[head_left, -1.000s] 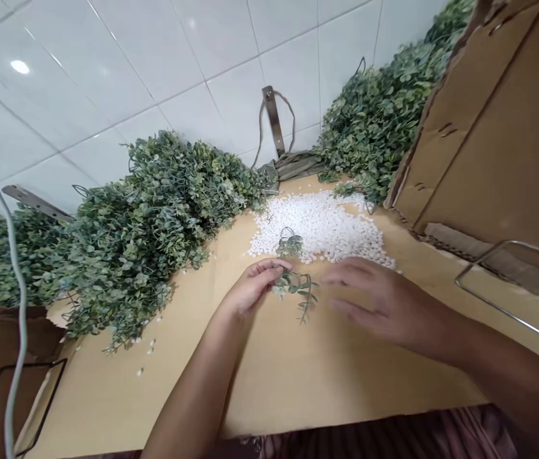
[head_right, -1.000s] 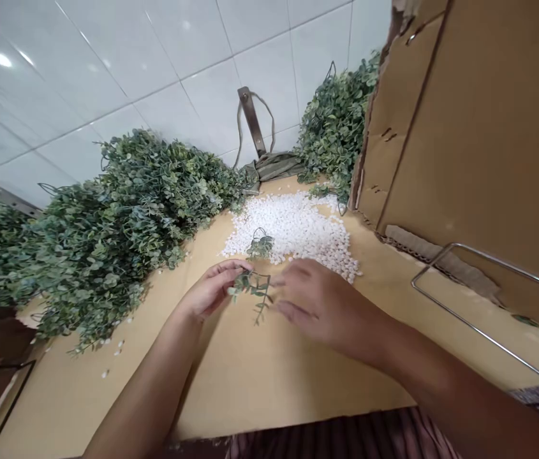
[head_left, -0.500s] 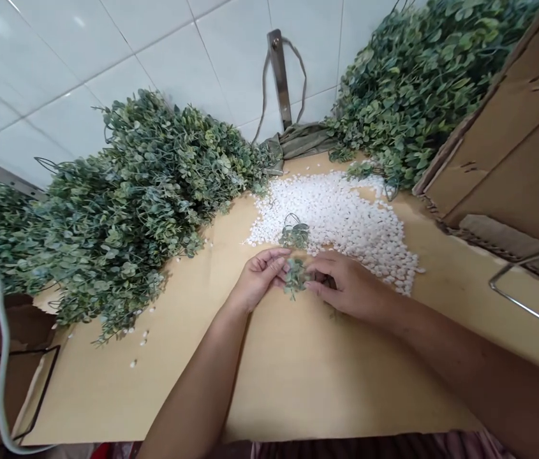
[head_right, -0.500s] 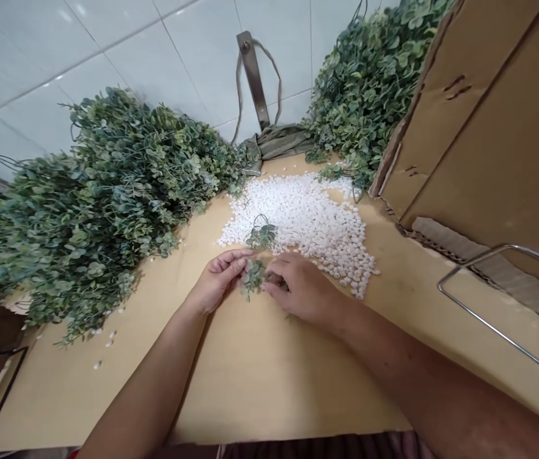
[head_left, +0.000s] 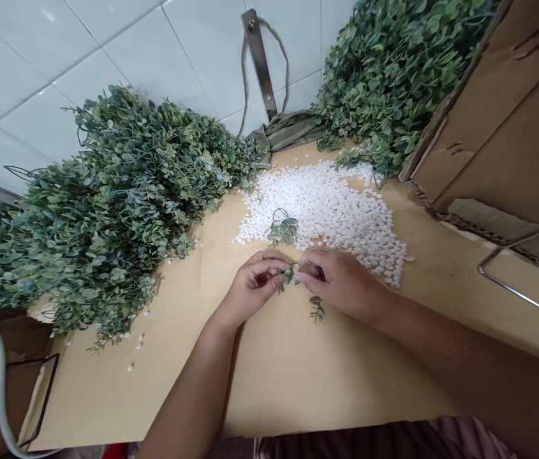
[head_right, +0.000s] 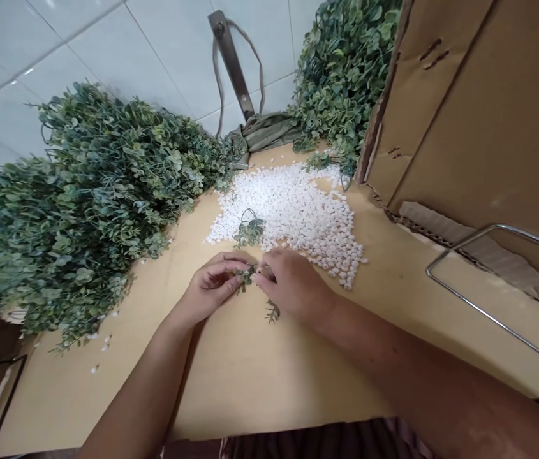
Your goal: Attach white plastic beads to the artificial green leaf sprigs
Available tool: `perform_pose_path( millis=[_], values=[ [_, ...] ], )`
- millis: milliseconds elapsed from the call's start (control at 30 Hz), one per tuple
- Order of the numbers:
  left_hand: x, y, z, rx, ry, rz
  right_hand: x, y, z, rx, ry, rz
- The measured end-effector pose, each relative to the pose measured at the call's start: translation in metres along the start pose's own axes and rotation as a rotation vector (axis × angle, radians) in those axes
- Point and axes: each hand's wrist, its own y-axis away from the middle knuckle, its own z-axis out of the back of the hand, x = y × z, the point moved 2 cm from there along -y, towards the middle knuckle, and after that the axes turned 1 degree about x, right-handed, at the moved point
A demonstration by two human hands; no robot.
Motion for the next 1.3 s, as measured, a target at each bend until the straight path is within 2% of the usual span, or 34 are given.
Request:
perform_pose_path(
  millis=[100, 200, 333, 367, 433, 500, 567, 667, 867, 933, 1033, 1167, 1233, 1300],
  values=[
    [-0.001, 0.0, 0.0, -0.115, -0.059, -0.018, 0.0, 0.001, 0.002, 0.105, -0.096, -0.023],
    [-0.007, 0.002, 0.001, -0.23, 0.027, -0.006, 0.002, 0.003, 0.003, 0.263, -0.241, 0.003],
    [-0.013, 0.004, -0.002, -0.2, 0.291, 0.087, 0.003, 0.002, 0.011, 0.401, -0.532, 0.06],
    [-0.014, 0.004, -0.003, -0.182, 0.338, 0.107, 0.002, 0.001, 0.013, 0.381, -0.606, 0.047],
    [-0.014, 0.005, -0.007, -0.153, 0.405, 0.129, 0.0, -0.003, 0.018, 0.232, -0.7, -0.004],
    [-0.014, 0.006, -0.012, -0.107, 0.435, 0.132, -0.002, -0.006, 0.02, 0.023, -0.697, -0.036],
    [-0.014, 0.007, -0.019, -0.045, 0.428, 0.141, -0.002, -0.006, 0.016, -0.092, -0.655, -0.017],
    [-0.012, 0.007, -0.027, -0.048, 0.433, 0.181, 0.0, -0.005, 0.002, -0.075, -0.579, 0.029],
    [-0.004, 0.0, -0.026, -0.235, 0.48, 0.23, 0.001, 0.0, -0.013, 0.02, -0.532, 0.023],
    [-0.007, 0.001, -0.021, -0.251, 0.423, 0.23, 0.001, 0.0, -0.011, 0.031, -0.478, 0.01],
    [-0.019, 0.01, -0.014, -0.228, 0.174, 0.185, 0.001, 0.0, -0.004, -0.013, -0.386, 0.033],
    [-0.033, 0.027, -0.014, -0.064, -0.233, 0.077, -0.002, -0.002, 0.005, -0.09, -0.366, 0.064],
    [-0.034, 0.033, -0.02, 0.04, -0.411, 0.028, -0.003, -0.003, 0.008, -0.043, -0.363, 0.074],
    [-0.03, 0.034, -0.027, 0.098, -0.539, 0.012, -0.002, -0.001, 0.01, 0.064, -0.317, 0.109]
  ],
)
